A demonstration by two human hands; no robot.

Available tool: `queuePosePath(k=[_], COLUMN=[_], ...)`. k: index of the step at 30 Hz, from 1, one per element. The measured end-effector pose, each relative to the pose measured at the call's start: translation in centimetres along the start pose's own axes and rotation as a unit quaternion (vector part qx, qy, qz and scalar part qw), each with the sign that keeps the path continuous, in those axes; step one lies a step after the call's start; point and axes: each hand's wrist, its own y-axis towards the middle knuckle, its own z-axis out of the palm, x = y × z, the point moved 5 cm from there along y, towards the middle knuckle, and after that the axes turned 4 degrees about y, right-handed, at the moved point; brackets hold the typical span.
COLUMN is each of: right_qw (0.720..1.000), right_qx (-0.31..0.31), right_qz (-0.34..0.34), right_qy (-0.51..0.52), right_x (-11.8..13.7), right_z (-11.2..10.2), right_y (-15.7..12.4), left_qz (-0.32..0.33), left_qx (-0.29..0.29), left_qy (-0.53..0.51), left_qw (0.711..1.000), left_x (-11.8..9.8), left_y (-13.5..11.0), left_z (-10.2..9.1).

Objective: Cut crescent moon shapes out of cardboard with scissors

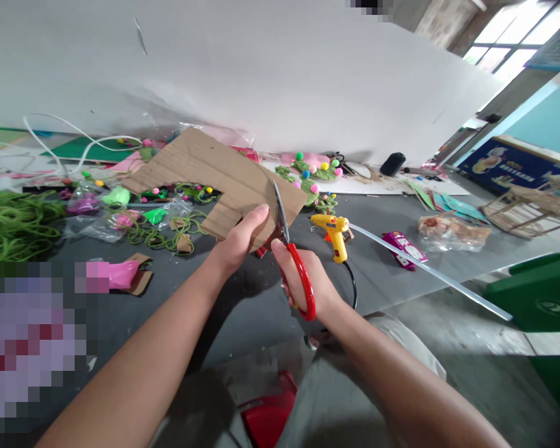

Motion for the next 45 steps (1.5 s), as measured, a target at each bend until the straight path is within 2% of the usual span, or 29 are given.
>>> queuePosePath(k=[7,9,14,18,25,30,33,35,39,45], right_qw=[0.999,0.999,0.987,0.98,0.987,0.99,0.992,0.992,0.992,0.996], right_qx=[-0.03,-0.032,0.024,0.051,0.054,0.046,0.044,0.046,0.035,0.024], right_qz=[-0.02,-0.007,0.09,0.099,0.086,0.081,0.075,0.072,0.069,0.057], right_qy=[0.009,0.029,0.13,0.163,0.126,0.102,0.092,0.096,0.101,0.058], right_x=[-0.4,-0.6,-0.7,-0.1,-0.6,-1.0,-1.0,-1.0,-0.9,-0.1], right_z=[0.2,0.2,1.0,0.9,0.0,-0.4,-0.4,-0.4,-0.5,-1.0], right_y=[0.5,0.7,0.6,0.2,0.1,0.3,0.4,0.5,0.8,0.7], left_qz=[-0.004,-0.007,-0.012,0.0,-0.002,-0.025,-0.04,-0.029,-0.007,-0.001], left_qx=[-0.001,0.001,0.014,0.003,0.001,0.065,0.062,0.058,0.094,0.05], left_qy=[-0.024,-0.025,0.02,0.042,0.053,0.066,0.068,0.079,0.1,0.077], left_qw=[1.0,1.0,1.0,0.999,0.999,0.995,0.995,0.995,0.99,0.996], left_x=[0.0,0.1,0.0,-0.2,-0.4,-0.4,0.2,0.4,0.5,0.4], left_y=[0.0,0.0,0.0,0.2,-0.2,-0.2,0.0,0.1,0.1,0.1], left_z=[0.0,-0.1,-0.6,-0.9,-0.2,0.1,-0.4,-0.5,0.0,-0.4])
